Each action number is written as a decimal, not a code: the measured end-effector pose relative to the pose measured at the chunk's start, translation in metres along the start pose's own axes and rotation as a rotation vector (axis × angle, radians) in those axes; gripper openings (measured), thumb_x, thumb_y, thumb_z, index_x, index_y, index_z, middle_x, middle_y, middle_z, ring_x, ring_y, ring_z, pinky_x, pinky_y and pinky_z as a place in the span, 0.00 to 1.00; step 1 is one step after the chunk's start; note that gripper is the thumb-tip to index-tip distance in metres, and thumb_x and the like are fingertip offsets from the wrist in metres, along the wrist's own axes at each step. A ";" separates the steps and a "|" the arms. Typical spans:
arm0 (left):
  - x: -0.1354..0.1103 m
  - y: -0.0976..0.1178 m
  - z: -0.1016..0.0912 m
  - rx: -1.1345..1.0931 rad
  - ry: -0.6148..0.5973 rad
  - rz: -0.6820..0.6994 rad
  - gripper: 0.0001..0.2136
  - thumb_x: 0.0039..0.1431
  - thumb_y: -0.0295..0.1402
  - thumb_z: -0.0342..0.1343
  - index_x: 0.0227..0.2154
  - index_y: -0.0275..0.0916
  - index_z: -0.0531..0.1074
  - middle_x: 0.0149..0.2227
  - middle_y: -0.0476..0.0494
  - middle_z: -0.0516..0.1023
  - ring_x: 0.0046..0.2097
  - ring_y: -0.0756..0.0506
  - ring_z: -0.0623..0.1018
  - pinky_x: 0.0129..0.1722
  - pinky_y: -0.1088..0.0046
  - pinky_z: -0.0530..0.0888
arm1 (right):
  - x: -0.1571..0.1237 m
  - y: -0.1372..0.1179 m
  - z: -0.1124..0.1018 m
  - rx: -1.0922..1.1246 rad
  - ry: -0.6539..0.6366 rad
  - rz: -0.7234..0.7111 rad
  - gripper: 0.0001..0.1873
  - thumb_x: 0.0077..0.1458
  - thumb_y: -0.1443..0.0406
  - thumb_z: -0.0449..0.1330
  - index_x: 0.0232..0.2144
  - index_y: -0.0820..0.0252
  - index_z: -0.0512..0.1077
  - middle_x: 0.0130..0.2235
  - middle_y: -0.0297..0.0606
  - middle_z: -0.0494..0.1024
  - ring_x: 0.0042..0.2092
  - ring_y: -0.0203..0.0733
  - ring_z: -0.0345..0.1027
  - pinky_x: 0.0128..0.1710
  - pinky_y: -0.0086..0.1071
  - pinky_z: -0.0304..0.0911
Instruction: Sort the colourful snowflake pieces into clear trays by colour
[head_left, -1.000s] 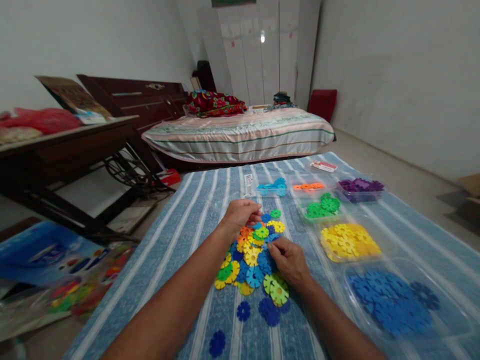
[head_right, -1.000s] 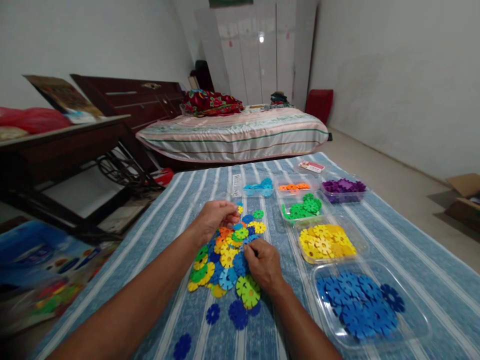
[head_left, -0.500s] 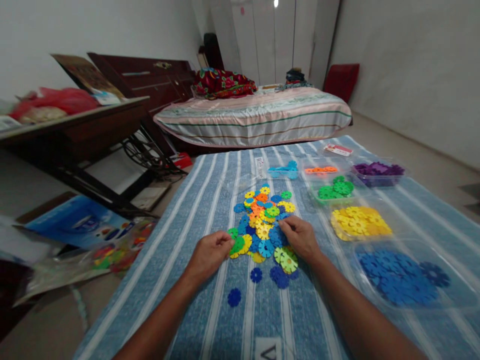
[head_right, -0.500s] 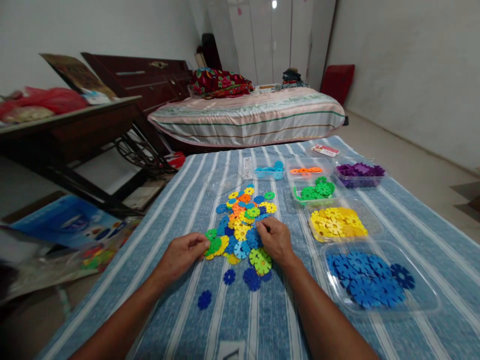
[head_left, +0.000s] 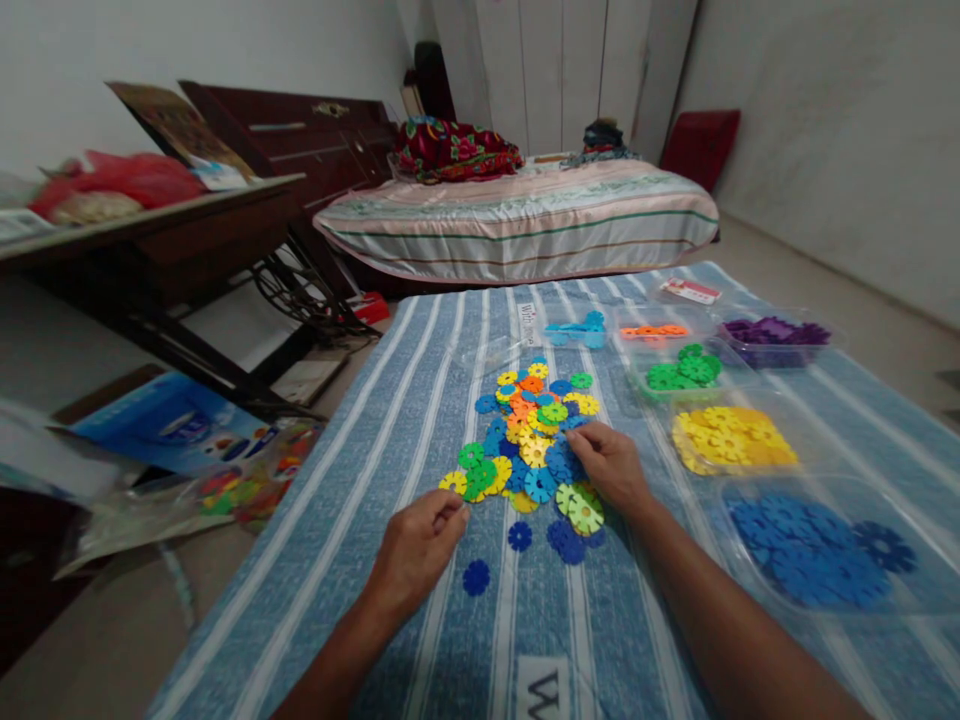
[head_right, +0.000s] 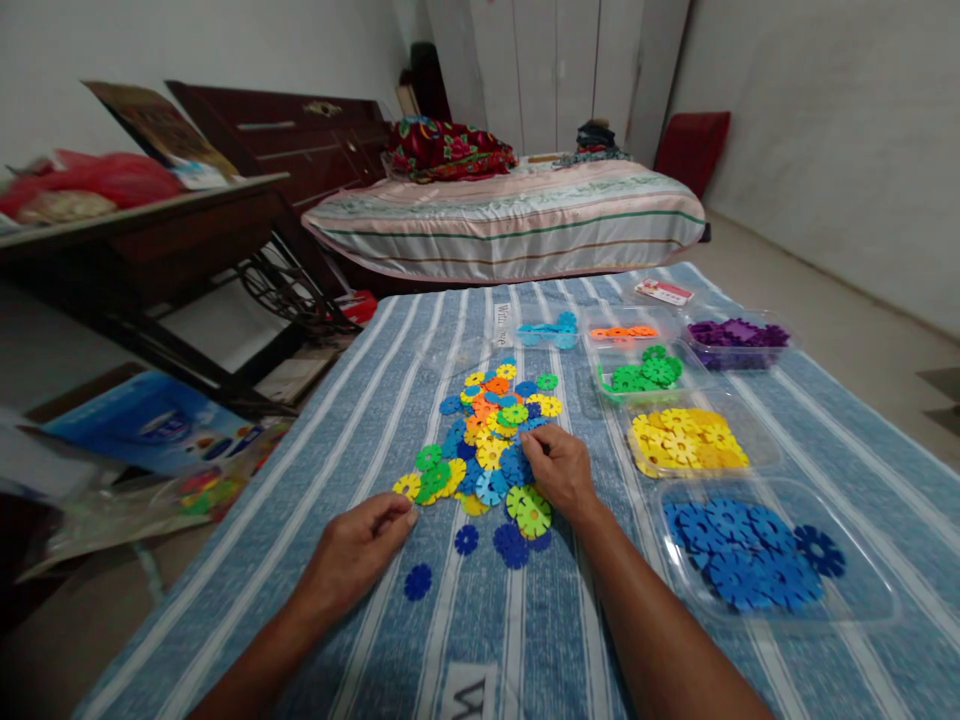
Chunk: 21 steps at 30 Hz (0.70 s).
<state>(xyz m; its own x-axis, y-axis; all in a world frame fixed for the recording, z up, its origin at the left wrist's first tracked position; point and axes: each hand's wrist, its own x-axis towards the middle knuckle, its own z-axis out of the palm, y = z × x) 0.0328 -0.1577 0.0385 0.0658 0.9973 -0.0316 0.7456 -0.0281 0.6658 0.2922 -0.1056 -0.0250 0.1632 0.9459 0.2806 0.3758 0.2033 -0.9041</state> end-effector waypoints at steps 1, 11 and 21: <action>-0.004 0.002 0.003 0.012 0.009 0.013 0.12 0.54 0.42 0.53 0.29 0.39 0.75 0.24 0.51 0.73 0.27 0.49 0.72 0.28 0.74 0.68 | 0.000 0.000 0.000 0.001 0.000 -0.001 0.18 0.57 0.56 0.55 0.21 0.59 0.72 0.22 0.31 0.68 0.26 0.36 0.61 0.27 0.30 0.53; -0.023 0.018 0.021 0.124 -0.069 0.147 0.11 0.59 0.40 0.50 0.31 0.40 0.74 0.31 0.47 0.76 0.30 0.49 0.75 0.33 0.72 0.70 | 0.000 0.002 0.001 -0.002 0.000 0.001 0.18 0.57 0.56 0.55 0.21 0.59 0.72 0.22 0.31 0.67 0.26 0.35 0.61 0.27 0.29 0.52; -0.030 0.019 0.009 0.350 -0.250 0.025 0.14 0.56 0.39 0.53 0.43 0.39 0.73 0.35 0.45 0.76 0.37 0.45 0.76 0.37 0.70 0.69 | 0.001 -0.001 0.000 0.005 0.010 -0.009 0.17 0.57 0.56 0.56 0.21 0.58 0.72 0.21 0.30 0.67 0.25 0.35 0.60 0.27 0.29 0.52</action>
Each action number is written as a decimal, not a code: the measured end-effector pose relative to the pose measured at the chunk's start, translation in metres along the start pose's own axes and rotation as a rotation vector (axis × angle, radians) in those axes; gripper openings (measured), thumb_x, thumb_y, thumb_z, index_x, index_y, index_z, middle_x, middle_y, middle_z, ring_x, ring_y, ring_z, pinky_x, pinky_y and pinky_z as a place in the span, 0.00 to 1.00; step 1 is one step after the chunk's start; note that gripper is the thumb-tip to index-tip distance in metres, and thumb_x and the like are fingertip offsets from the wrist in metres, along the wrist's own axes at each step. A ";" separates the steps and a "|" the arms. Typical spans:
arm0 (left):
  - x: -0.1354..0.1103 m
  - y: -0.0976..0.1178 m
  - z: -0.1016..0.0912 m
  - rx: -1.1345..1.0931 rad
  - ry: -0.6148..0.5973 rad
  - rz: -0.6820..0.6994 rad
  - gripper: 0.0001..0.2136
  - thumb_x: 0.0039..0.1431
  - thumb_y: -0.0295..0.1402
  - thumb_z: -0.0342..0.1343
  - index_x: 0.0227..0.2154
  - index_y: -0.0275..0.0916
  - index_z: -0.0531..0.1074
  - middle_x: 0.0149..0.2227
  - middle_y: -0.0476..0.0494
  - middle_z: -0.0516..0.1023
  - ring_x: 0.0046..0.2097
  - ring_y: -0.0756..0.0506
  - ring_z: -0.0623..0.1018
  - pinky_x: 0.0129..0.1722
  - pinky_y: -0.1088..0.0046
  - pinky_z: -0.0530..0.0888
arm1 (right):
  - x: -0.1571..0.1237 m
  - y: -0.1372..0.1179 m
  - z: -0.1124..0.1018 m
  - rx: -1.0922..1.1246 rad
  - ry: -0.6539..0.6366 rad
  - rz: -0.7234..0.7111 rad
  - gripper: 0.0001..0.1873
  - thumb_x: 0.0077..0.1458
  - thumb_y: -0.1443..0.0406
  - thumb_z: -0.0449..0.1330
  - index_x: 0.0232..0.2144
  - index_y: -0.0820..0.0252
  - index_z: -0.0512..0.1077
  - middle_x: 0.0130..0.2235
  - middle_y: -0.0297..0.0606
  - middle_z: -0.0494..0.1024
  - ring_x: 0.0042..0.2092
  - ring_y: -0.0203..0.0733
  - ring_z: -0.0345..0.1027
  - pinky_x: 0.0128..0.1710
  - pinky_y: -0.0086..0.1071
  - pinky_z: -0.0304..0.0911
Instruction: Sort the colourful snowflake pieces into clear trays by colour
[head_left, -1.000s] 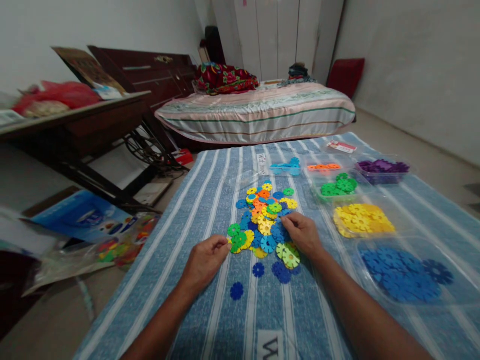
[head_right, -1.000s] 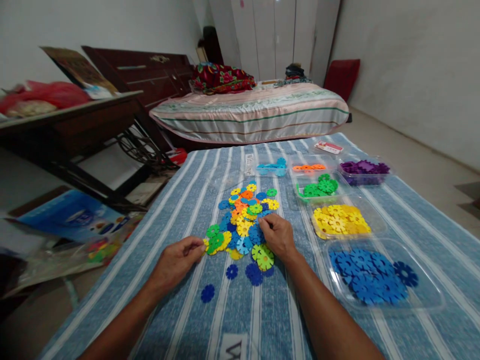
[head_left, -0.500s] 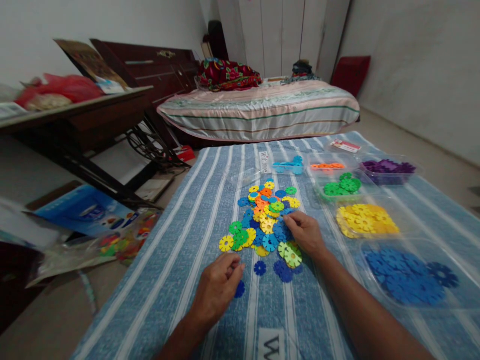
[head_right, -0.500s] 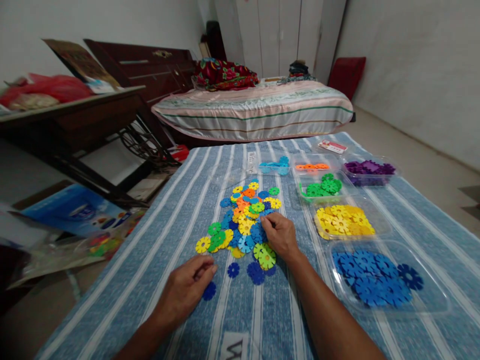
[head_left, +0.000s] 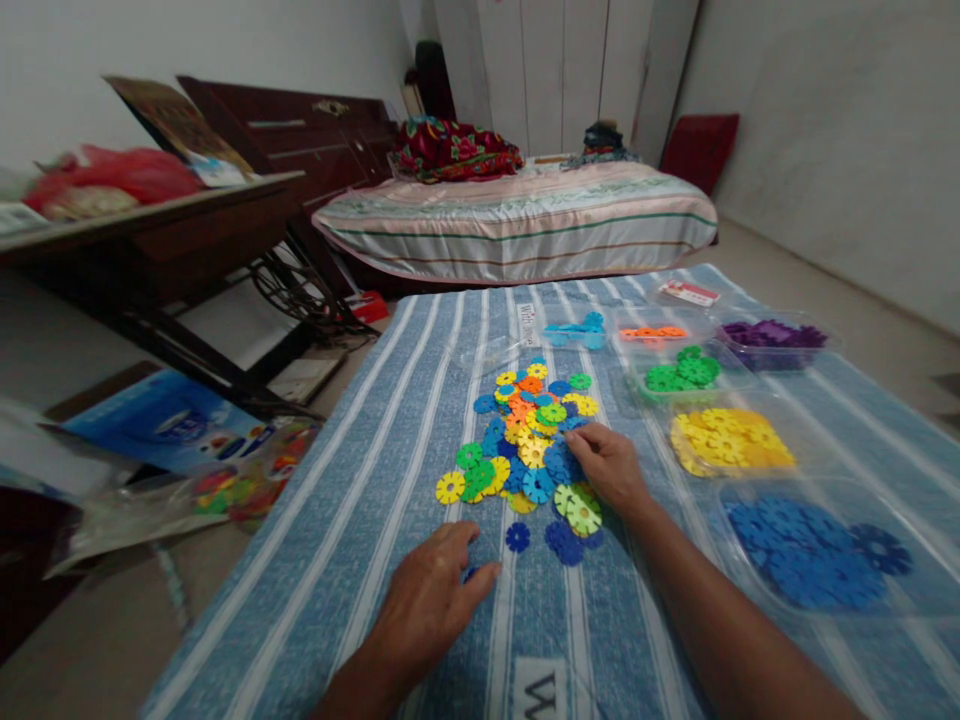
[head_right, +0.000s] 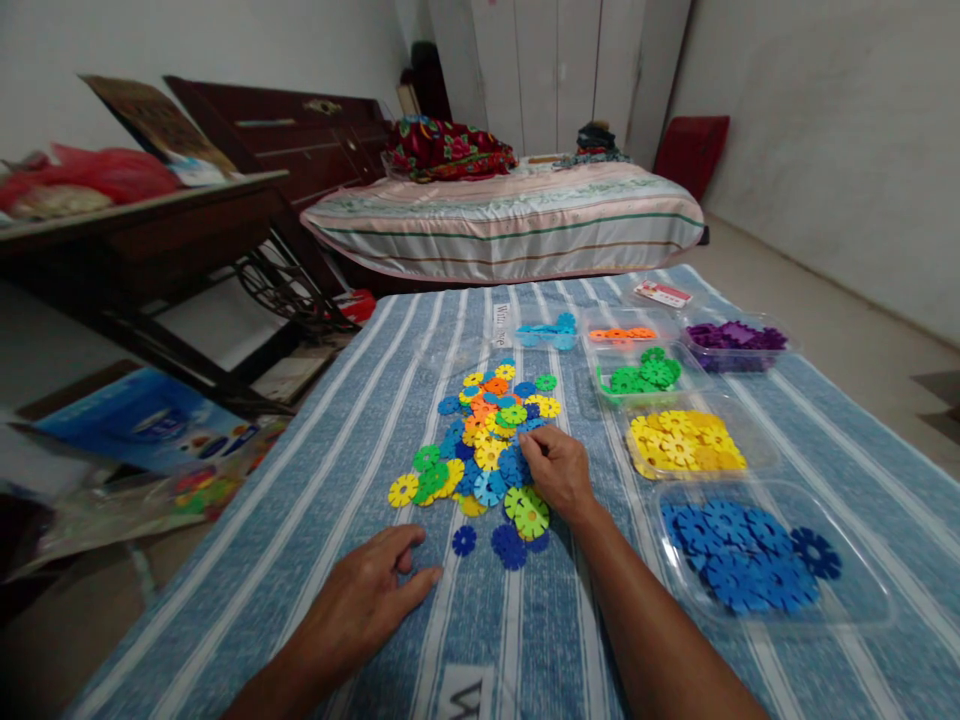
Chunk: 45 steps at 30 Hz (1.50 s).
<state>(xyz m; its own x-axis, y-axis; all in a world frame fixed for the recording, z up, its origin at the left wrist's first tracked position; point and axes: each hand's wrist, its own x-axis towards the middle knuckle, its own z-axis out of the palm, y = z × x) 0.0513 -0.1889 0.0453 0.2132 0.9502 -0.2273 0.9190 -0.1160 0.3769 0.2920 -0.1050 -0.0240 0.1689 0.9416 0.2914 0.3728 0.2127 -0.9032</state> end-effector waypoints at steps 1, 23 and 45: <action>0.001 0.002 0.000 0.001 -0.016 0.000 0.14 0.56 0.38 0.53 0.43 0.39 0.72 0.35 0.45 0.76 0.38 0.45 0.76 0.37 0.70 0.69 | 0.000 0.000 0.000 0.000 0.000 -0.001 0.17 0.56 0.56 0.56 0.20 0.58 0.71 0.21 0.30 0.67 0.25 0.35 0.59 0.27 0.29 0.52; 0.019 0.031 0.015 -0.088 -0.015 0.189 0.06 0.59 0.33 0.51 0.34 0.39 0.71 0.35 0.45 0.74 0.37 0.46 0.74 0.36 0.70 0.68 | 0.000 -0.001 -0.001 -0.012 -0.009 0.002 0.17 0.57 0.56 0.55 0.20 0.58 0.71 0.22 0.31 0.68 0.26 0.35 0.60 0.27 0.29 0.53; 0.022 0.023 0.020 -0.083 0.020 0.261 0.06 0.59 0.33 0.51 0.34 0.40 0.72 0.33 0.47 0.74 0.35 0.47 0.74 0.34 0.71 0.68 | 0.000 -0.003 0.000 -0.018 0.008 -0.001 0.18 0.57 0.55 0.55 0.20 0.58 0.71 0.21 0.31 0.68 0.25 0.36 0.60 0.26 0.29 0.53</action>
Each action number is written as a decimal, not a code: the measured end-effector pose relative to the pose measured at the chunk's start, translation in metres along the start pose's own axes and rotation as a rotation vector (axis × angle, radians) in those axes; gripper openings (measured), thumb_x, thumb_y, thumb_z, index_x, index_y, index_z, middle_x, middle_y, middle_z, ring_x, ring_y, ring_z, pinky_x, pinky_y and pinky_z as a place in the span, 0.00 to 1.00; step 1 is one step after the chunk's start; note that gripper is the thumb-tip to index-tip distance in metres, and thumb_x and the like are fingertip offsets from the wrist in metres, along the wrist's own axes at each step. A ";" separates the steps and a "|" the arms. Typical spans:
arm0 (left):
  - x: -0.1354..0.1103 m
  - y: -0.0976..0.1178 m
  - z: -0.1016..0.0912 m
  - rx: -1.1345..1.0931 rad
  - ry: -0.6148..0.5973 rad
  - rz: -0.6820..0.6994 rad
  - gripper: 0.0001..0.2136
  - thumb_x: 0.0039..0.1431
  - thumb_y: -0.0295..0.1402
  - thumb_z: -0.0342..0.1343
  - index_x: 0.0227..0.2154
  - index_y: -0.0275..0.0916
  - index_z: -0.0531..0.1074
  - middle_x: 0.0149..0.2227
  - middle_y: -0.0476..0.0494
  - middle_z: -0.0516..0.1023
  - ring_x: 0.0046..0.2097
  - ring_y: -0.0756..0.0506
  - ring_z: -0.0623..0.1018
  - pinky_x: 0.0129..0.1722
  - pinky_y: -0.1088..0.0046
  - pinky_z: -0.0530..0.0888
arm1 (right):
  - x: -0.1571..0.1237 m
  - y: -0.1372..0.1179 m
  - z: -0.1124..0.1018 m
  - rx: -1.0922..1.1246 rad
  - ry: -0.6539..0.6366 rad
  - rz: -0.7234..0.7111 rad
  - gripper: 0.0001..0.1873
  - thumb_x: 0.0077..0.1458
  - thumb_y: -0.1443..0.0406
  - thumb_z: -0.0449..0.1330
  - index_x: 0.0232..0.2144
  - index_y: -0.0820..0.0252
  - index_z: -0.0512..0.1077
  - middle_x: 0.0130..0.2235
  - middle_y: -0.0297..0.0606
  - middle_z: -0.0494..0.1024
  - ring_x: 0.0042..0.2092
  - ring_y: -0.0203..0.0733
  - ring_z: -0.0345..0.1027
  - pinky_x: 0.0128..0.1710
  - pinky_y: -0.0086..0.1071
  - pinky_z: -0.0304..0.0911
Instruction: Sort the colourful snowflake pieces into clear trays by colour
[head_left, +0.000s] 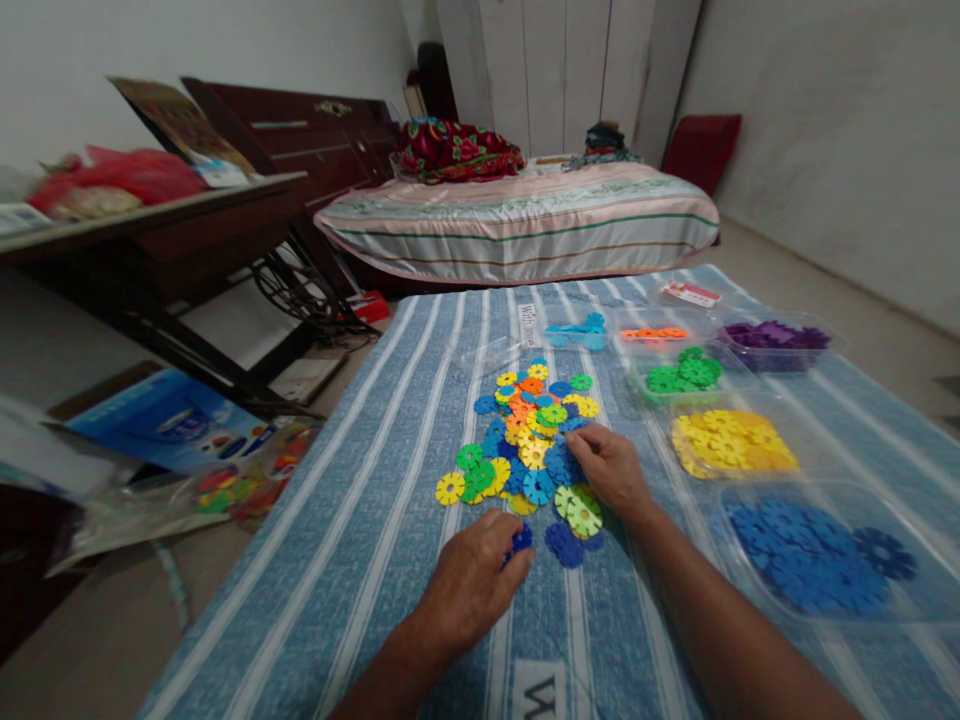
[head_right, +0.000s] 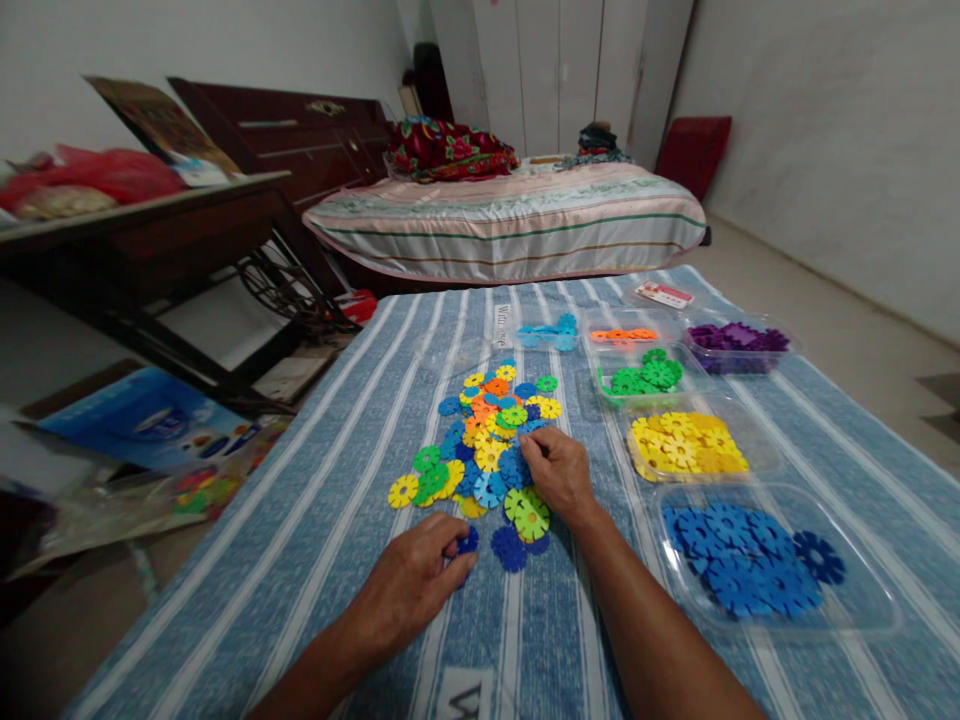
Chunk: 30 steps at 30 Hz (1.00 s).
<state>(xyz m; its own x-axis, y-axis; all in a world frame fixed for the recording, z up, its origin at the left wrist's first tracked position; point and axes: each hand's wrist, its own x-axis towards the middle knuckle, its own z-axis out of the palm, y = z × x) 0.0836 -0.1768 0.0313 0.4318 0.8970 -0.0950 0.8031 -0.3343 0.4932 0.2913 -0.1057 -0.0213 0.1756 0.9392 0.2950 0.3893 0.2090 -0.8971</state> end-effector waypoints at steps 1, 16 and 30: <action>0.000 0.000 0.000 -0.002 0.004 0.001 0.06 0.59 0.33 0.51 0.34 0.40 0.72 0.33 0.47 0.74 0.35 0.47 0.74 0.34 0.71 0.68 | 0.000 0.000 0.000 0.000 0.002 0.001 0.18 0.57 0.55 0.56 0.20 0.58 0.71 0.21 0.31 0.68 0.25 0.36 0.60 0.26 0.29 0.53; 0.001 0.000 -0.002 -0.062 -0.004 -0.022 0.07 0.57 0.33 0.51 0.35 0.40 0.73 0.33 0.46 0.75 0.36 0.47 0.74 0.34 0.72 0.68 | 0.000 0.001 0.000 0.000 -0.011 0.013 0.17 0.57 0.56 0.56 0.21 0.58 0.73 0.22 0.32 0.69 0.25 0.36 0.61 0.27 0.30 0.53; 0.001 -0.002 -0.009 -0.149 -0.035 -0.051 0.07 0.55 0.33 0.52 0.34 0.39 0.73 0.32 0.47 0.74 0.37 0.47 0.74 0.35 0.73 0.69 | -0.001 0.003 -0.001 0.005 -0.019 0.020 0.17 0.56 0.56 0.56 0.22 0.59 0.73 0.22 0.31 0.69 0.26 0.36 0.61 0.27 0.30 0.53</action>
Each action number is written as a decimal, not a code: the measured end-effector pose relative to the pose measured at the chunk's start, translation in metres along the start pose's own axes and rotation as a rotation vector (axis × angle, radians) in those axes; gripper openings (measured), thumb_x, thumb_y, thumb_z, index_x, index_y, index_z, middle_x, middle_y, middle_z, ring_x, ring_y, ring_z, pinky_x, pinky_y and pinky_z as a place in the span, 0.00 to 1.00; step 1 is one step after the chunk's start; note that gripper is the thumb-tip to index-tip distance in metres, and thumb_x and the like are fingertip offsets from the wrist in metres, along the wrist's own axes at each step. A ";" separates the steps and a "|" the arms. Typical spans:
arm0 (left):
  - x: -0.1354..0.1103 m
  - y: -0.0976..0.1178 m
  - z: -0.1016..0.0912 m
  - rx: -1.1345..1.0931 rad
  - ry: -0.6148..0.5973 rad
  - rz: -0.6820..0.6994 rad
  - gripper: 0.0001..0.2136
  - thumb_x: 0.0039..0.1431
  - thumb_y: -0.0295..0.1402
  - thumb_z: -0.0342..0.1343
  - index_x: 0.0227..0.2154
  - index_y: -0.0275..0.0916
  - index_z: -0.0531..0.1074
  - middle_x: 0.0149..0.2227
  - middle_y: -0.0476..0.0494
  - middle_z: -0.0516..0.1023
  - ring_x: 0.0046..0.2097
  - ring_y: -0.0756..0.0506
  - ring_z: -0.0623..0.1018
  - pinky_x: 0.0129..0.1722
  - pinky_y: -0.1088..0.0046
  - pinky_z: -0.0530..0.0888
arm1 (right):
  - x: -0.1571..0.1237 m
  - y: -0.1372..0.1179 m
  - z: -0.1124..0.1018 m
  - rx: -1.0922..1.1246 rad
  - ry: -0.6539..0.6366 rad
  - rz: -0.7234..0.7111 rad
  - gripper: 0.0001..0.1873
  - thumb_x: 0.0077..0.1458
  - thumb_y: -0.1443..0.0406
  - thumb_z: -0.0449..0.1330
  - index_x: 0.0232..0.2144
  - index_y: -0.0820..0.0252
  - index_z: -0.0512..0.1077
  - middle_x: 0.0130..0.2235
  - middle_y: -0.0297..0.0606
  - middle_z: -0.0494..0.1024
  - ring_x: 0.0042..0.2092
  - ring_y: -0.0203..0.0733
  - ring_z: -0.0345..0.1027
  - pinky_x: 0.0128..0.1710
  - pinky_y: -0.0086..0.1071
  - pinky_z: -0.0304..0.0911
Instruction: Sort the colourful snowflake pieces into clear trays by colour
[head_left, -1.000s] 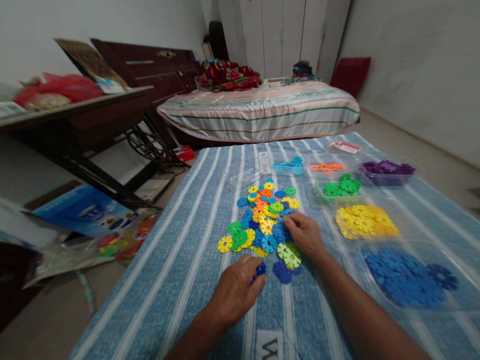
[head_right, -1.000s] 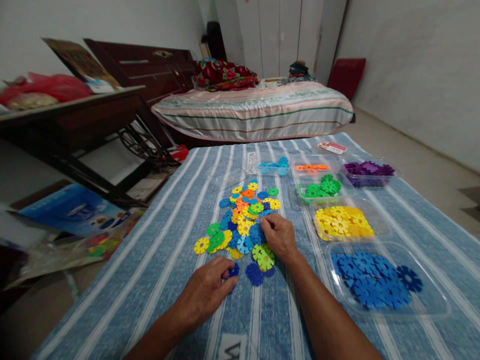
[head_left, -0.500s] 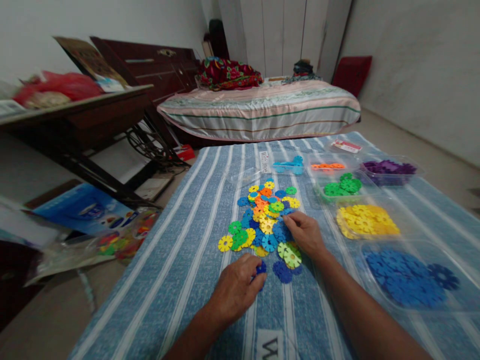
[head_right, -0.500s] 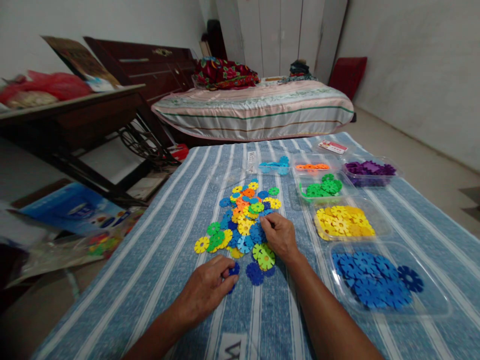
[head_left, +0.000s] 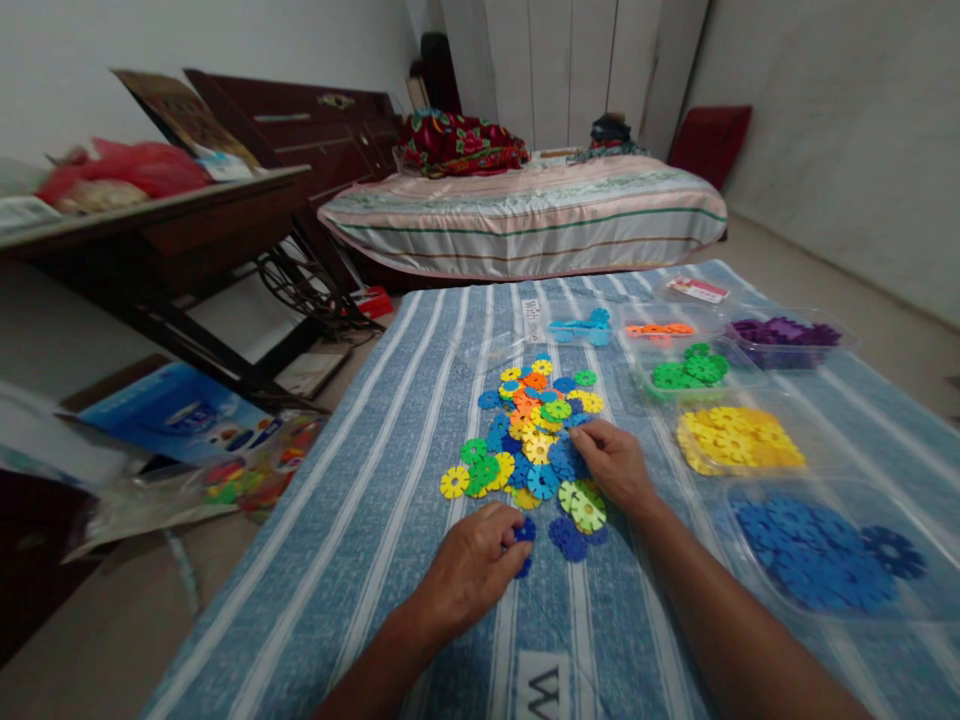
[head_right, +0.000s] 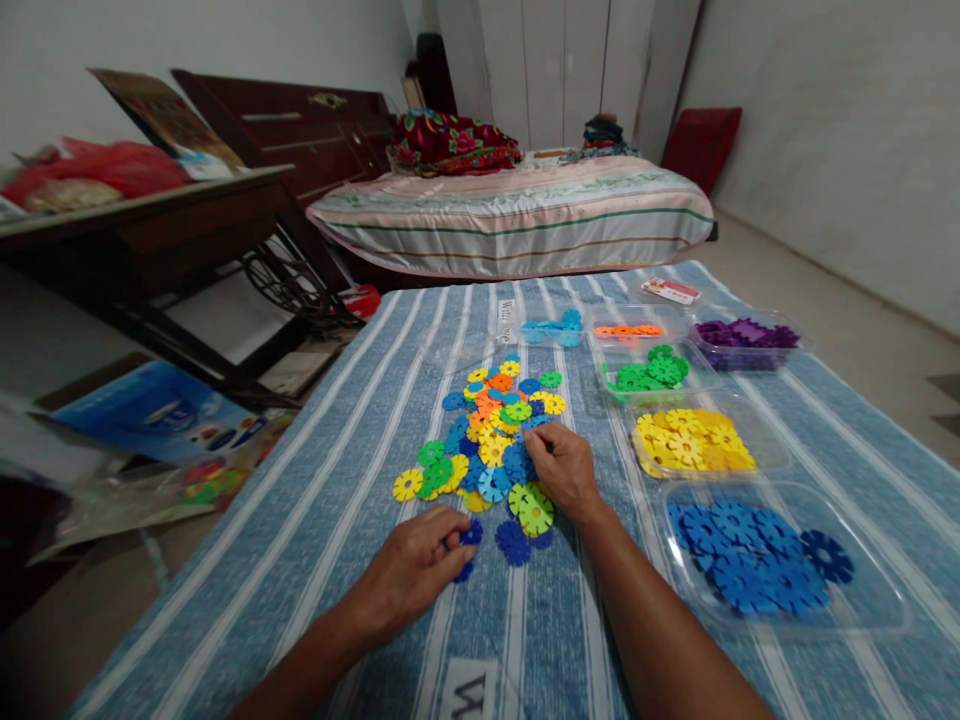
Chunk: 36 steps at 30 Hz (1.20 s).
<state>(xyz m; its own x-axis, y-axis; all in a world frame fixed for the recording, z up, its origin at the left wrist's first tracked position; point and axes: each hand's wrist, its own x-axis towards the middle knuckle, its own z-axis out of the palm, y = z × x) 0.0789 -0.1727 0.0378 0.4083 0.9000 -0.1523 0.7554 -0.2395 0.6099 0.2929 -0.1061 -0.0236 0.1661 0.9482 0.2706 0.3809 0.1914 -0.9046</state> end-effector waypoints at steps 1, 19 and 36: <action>0.000 0.000 0.000 -0.002 -0.004 -0.003 0.07 0.55 0.33 0.51 0.34 0.39 0.73 0.32 0.47 0.74 0.37 0.47 0.74 0.35 0.73 0.69 | 0.000 0.000 0.000 0.000 -0.001 -0.001 0.17 0.56 0.56 0.56 0.22 0.59 0.73 0.22 0.31 0.69 0.26 0.36 0.61 0.27 0.30 0.53; 0.000 -0.003 0.001 -0.037 -0.035 -0.015 0.07 0.55 0.33 0.53 0.35 0.38 0.73 0.32 0.47 0.73 0.36 0.47 0.73 0.36 0.72 0.68 | 0.000 -0.002 -0.001 -0.009 0.002 -0.001 0.18 0.56 0.56 0.56 0.21 0.59 0.72 0.22 0.31 0.68 0.26 0.36 0.61 0.27 0.30 0.53; 0.001 -0.006 0.003 -0.029 -0.002 0.005 0.06 0.55 0.32 0.53 0.34 0.38 0.73 0.31 0.47 0.73 0.35 0.48 0.73 0.35 0.72 0.67 | -0.001 0.001 -0.001 -0.016 -0.001 -0.003 0.17 0.56 0.56 0.55 0.22 0.59 0.73 0.23 0.32 0.70 0.26 0.36 0.62 0.28 0.30 0.54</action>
<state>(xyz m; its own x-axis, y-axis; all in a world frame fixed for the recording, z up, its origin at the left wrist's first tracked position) 0.0765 -0.1712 0.0312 0.4135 0.8979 -0.1509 0.7382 -0.2336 0.6328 0.2936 -0.1069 -0.0243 0.1642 0.9478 0.2734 0.3963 0.1904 -0.8982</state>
